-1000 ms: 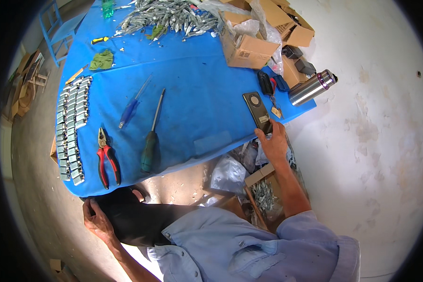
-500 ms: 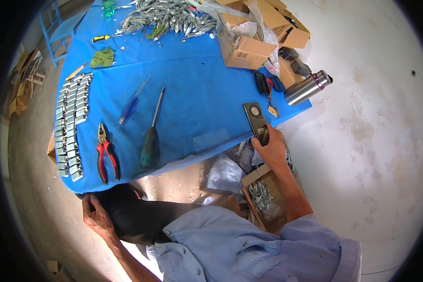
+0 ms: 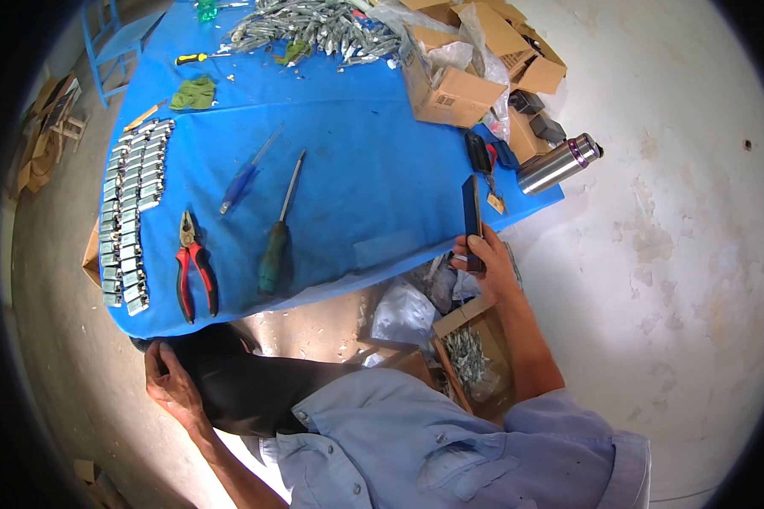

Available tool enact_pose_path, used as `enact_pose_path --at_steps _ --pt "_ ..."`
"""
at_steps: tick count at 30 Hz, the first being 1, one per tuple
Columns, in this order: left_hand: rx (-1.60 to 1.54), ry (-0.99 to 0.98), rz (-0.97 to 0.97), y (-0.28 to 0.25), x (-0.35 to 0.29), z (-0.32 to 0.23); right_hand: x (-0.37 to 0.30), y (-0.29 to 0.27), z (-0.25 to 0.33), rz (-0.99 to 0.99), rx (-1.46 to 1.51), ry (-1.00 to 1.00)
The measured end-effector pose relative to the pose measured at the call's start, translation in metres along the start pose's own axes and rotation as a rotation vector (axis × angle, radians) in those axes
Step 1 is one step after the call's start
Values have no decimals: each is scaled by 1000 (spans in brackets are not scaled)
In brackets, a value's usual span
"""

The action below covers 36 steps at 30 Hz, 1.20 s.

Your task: The person picks up an electronic component and uses a screwdriver to secure a piece onto it, then attaches a smaller cylindrical part by hand.

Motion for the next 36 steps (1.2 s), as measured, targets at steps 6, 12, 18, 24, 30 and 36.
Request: enact_pose_path --at_steps 6,12,18,24,30,36 --pt "-20 11 7 3 3 2 -27 65 38 383 536 -126" --pt "1 2 -12 -2 0 1 -35 122 58 678 973 29" --pt "57 -28 -3 -7 0 5 -34 135 55 617 944 48" --pt "58 -23 -14 -8 0 7 -28 133 45 629 986 92" --pt "63 -29 -17 -8 -1 3 -25 131 38 667 993 89" --pt "46 -38 -2 -7 -1 2 -25 126 32 653 954 118"
Point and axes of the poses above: each hand's wrist, its own x-axis towards the middle knuckle, its own y-axis out of the palm, z = x × y, the point moved 9 cm from there along x, towards the middle knuckle, and after that the axes turned 1 degree about y, right-handed, at the moved point
